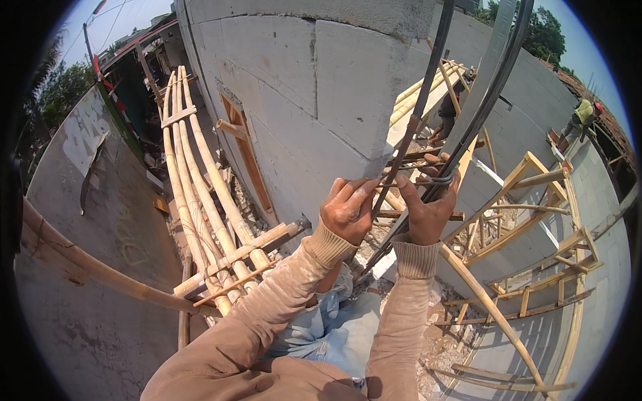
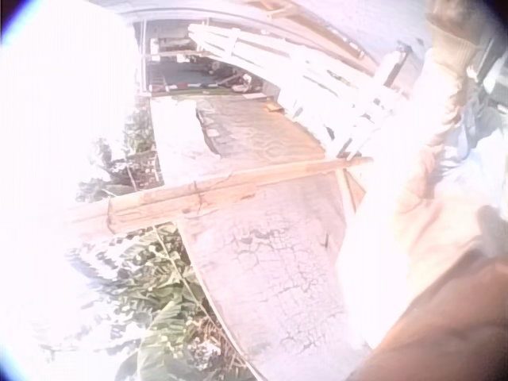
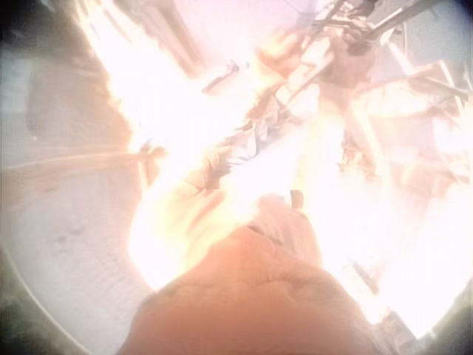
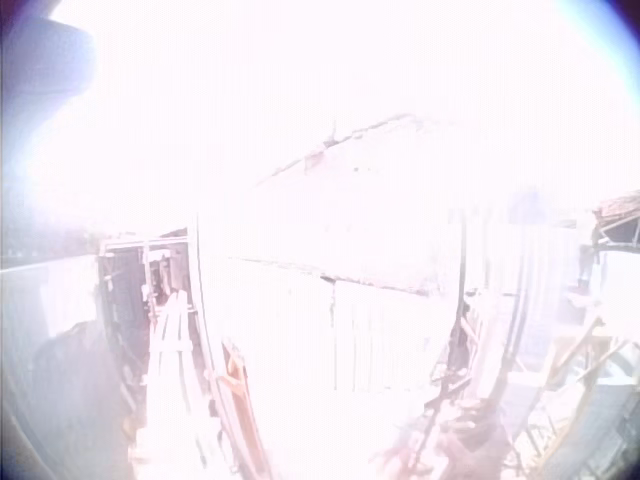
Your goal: The person ties metal rebar together with wire using a pair of pliers while working on a construction site.
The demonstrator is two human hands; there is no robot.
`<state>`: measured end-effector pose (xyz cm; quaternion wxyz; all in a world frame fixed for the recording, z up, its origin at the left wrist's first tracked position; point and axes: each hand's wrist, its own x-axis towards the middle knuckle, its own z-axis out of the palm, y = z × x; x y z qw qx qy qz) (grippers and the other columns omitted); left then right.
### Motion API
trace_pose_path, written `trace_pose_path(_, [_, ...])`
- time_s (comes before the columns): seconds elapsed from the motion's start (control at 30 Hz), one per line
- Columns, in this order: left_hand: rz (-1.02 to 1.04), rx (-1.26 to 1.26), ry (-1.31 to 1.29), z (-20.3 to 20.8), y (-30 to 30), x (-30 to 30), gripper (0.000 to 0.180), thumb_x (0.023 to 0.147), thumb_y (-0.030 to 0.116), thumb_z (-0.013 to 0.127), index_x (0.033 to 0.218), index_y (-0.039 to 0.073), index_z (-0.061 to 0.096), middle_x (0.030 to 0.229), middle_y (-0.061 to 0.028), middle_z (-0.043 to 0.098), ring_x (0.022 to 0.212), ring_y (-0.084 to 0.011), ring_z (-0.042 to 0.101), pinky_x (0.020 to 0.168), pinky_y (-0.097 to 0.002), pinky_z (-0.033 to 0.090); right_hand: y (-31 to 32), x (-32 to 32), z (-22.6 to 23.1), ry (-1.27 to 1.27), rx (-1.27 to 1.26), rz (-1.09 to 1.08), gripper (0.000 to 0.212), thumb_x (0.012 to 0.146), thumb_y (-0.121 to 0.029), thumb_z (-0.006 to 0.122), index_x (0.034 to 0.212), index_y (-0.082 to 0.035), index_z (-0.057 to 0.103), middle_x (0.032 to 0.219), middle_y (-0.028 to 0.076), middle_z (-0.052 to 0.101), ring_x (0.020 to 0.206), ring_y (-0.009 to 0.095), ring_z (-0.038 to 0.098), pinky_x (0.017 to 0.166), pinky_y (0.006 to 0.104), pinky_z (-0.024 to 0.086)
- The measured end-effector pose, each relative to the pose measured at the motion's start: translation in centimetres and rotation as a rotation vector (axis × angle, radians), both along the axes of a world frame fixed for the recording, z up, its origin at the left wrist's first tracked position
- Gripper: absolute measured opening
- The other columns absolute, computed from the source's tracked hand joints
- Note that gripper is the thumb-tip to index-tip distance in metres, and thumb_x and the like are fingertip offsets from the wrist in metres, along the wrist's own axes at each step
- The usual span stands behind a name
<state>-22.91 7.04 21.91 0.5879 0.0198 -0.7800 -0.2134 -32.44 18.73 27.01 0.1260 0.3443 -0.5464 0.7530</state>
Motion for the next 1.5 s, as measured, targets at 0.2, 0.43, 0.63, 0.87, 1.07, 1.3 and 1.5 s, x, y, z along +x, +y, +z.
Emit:
trace_pose_path(0.2, [-0.464, 0.487, -0.147, -0.2, 1.1, -0.2, 0.036, 0.085, -0.005, 0.066, 0.119, -0.001, 0.054, 0.126, -0.0173, 0.069, 0.082, -0.0154, 0.069, 0.062, -0.0256, 0.050, 0.9, -0.6, -0.5, 0.032, -0.018, 0.077, 0.081, 0.074, -0.015, 0.091, 0.139, 0.001, 0.043, 0.122, 0.010, 0.060, 0.108, 0.018, 0.060, 0.094, 0.0319, 0.052])
trace_pose_path(0.43, [-0.503, 0.581, -0.260, -0.7, 0.9, -0.5, 0.037, 0.089, -0.004, 0.068, 0.121, -0.001, 0.049, 0.138, -0.0213, 0.059, 0.072, -0.0111, 0.066, 0.060, -0.0228, 0.053, 1.3, -1.8, -1.4, -0.050, -0.183, 0.305, 0.054, 0.101, -0.045, 0.058, 0.131, 0.000, 0.055, 0.106, 0.002, 0.060, 0.096, 0.009, 0.053, 0.089, 0.0239, 0.041])
trace_pose_path(0.63, [-0.533, 0.682, -0.248, -1.0, 1.1, -0.8, 0.035, 0.095, 0.002, 0.068, 0.126, -0.001, 0.051, 0.132, -0.0173, 0.061, 0.073, -0.0119, 0.065, 0.060, -0.0239, 0.054, 1.4, -2.0, -3.3, -0.175, -0.189, 0.315, 0.055, 0.099, -0.045, 0.064, 0.125, 0.003, 0.058, 0.116, 0.007, 0.057, 0.105, 0.013, 0.056, 0.095, 0.0286, 0.044])
trace_pose_path(0.87, [-0.515, 0.662, -0.219, -1.5, 1.3, -2.1, 0.030, 0.101, 0.012, 0.063, 0.121, -0.001, 0.046, 0.110, -0.0153, 0.067, 0.065, -0.0116, 0.062, 0.055, -0.0243, 0.051, 1.8, -1.8, -2.3, 0.043, -0.048, 0.105, 0.063, 0.085, -0.048, 0.080, 0.118, 0.003, 0.065, 0.132, 0.015, 0.056, 0.124, 0.023, 0.055, 0.104, 0.0353, 0.044])
trace_pose_path(1.07, [-0.331, 0.494, -0.214, -1.3, 0.7, -2.4, 0.032, 0.099, 0.018, 0.067, 0.118, -0.003, 0.053, 0.098, -0.0154, 0.073, 0.086, -0.0146, 0.068, 0.074, -0.0263, 0.052, 2.3, -2.4, -1.6, -0.122, 0.043, 0.258, 0.085, 0.072, -0.055, 0.088, 0.127, 0.003, 0.060, 0.133, 0.015, 0.057, 0.117, 0.023, 0.060, 0.104, 0.0355, 0.045])
trace_pose_path(1.3, [-0.271, 0.437, -0.225, -0.8, 1.2, -2.5, 0.037, 0.100, 0.016, 0.067, 0.127, -0.005, 0.052, 0.109, -0.0186, 0.073, 0.098, -0.0156, 0.068, 0.083, -0.0274, 0.053, 1.9, -3.3, -2.2, -0.172, -0.036, 0.370, 0.077, 0.077, -0.061, 0.082, 0.122, -0.001, 0.064, 0.113, 0.005, 0.064, 0.108, 0.017, 0.062, 0.094, 0.0314, 0.048])
trace_pose_path(1.5, [-0.144, 0.178, -0.201, -0.8, 1.7, -2.4, 0.043, 0.096, 0.008, 0.068, 0.137, -0.002, 0.058, 0.109, -0.0169, 0.075, 0.091, -0.0141, 0.072, 0.075, -0.0274, 0.056, 1.9, -2.9, -1.9, -0.173, -0.164, 0.425, 0.063, 0.098, -0.060, 0.057, 0.123, -0.003, 0.065, 0.086, -0.005, 0.055, 0.071, 0.002, 0.050, 0.064, 0.0185, 0.045])
